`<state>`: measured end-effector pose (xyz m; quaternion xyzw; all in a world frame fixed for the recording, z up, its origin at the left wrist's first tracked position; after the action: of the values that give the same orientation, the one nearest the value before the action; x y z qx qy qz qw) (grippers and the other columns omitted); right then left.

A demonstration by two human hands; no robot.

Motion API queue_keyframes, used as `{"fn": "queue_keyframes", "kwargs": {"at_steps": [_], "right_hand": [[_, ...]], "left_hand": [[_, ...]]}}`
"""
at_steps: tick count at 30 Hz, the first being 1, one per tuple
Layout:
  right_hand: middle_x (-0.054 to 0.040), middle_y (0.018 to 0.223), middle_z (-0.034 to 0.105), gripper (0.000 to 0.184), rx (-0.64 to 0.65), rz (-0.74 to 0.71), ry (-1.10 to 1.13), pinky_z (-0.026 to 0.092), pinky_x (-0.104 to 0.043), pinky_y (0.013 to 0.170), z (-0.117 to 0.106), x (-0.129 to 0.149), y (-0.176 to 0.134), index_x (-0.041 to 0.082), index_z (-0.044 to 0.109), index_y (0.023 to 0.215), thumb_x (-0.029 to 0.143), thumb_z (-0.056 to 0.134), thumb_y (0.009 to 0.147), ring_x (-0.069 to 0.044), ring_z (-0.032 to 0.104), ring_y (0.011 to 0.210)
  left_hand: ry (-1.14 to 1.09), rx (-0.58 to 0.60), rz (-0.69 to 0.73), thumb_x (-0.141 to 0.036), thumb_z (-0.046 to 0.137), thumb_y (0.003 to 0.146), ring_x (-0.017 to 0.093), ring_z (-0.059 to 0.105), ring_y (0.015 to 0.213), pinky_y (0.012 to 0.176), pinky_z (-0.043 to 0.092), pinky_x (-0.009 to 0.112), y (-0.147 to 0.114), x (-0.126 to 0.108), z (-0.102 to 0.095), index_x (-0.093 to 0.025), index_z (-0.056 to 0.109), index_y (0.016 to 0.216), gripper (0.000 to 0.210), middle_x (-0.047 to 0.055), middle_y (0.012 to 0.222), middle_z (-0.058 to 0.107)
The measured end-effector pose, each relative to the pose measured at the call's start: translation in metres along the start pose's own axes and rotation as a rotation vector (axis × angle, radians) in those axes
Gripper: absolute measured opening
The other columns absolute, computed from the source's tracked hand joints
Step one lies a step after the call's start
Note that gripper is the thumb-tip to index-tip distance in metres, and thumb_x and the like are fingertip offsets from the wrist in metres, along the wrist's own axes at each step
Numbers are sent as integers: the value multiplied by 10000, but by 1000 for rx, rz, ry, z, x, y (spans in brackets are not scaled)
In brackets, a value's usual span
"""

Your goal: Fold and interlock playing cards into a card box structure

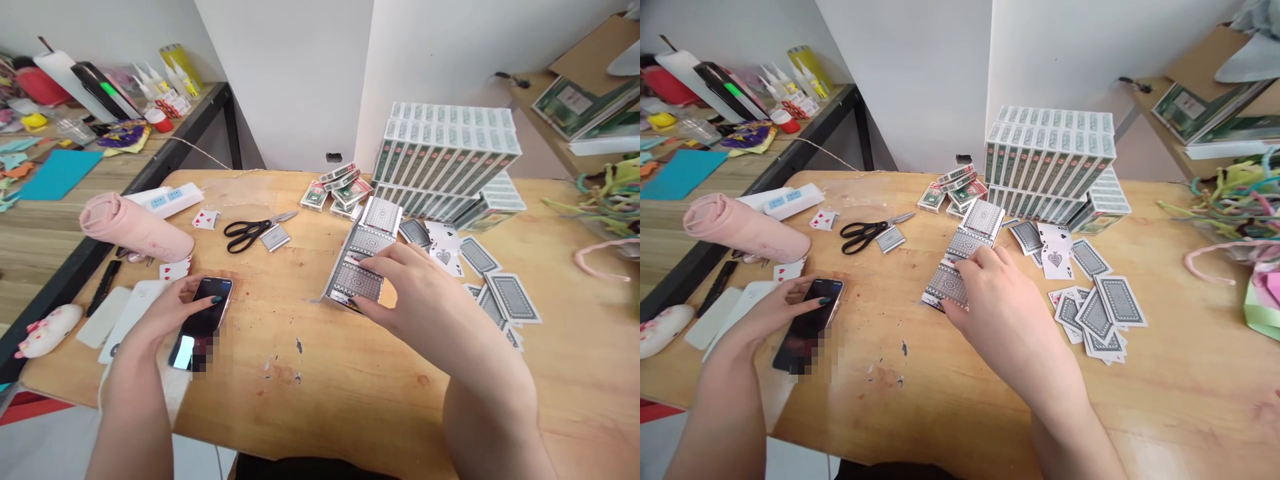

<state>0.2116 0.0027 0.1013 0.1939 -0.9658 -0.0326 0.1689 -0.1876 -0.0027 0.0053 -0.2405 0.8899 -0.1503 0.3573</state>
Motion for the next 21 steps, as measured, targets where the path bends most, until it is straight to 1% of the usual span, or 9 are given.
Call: {"fn": "queue_keyframes", "kwargs": {"at_steps": [3,7,10,13,15,18,21], "right_hand": [[-80,977,630,229,8,7,13,516,-410,742,0,2,0,204,660,971,356,609,807,-264,582,938],[-89,961,627,242,17,3,15,514,-414,741,1,5,1,192,656,1001,332,602,811,-270,571,936],[-92,962,627,240,22,2,17,511,-418,746,1,6,1,189,658,1002,328,595,817,-271,569,934],[-98,968,627,239,23,0,23,510,-416,746,1,5,2,185,663,992,335,590,821,-272,570,931],[-99,967,628,238,20,-3,22,509,-416,746,2,4,3,186,663,994,330,588,821,-270,572,924],[-99,959,631,232,9,-9,16,508,-416,740,2,3,3,189,662,989,329,591,819,-269,576,914],[-104,957,633,226,10,-15,10,507,-413,725,1,2,3,190,661,971,343,588,822,-271,580,909]], "left_hand": [[-126,-42,-86,-561,675,596,281,552,1153,986,423,384,-7,8,-8,-192,540,1258,770,109,1279,591],[-186,-95,-162,-550,682,521,319,544,1161,1030,380,421,-6,15,-10,-155,595,1165,760,126,1271,601],[-190,-118,-173,-524,694,487,325,545,1161,1039,371,420,-5,17,-9,-139,608,1132,756,138,1259,610],[-207,-130,-163,-502,700,477,302,546,1169,1041,378,386,-7,17,-6,-146,617,1108,729,124,1254,619],[-215,-138,-157,-487,704,477,286,554,1163,1035,389,370,-8,16,-4,-155,628,1085,697,111,1239,631],[-207,-168,-155,-454,718,482,283,583,1120,1005,422,377,-8,16,-2,-155,639,1063,658,106,1175,664],[-183,-190,-145,-411,738,514,277,610,1070,966,457,371,-7,18,-2,-143,647,1056,611,107,1113,690]]}}
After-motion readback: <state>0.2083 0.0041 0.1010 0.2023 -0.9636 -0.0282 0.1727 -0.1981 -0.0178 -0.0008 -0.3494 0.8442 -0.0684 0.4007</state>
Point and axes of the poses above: each hand's wrist, its own y-axis towards the middle knuckle, its own z-axis out of the palm, x = y × z, the point moved 1 cm from there along y, towards the middle knuckle
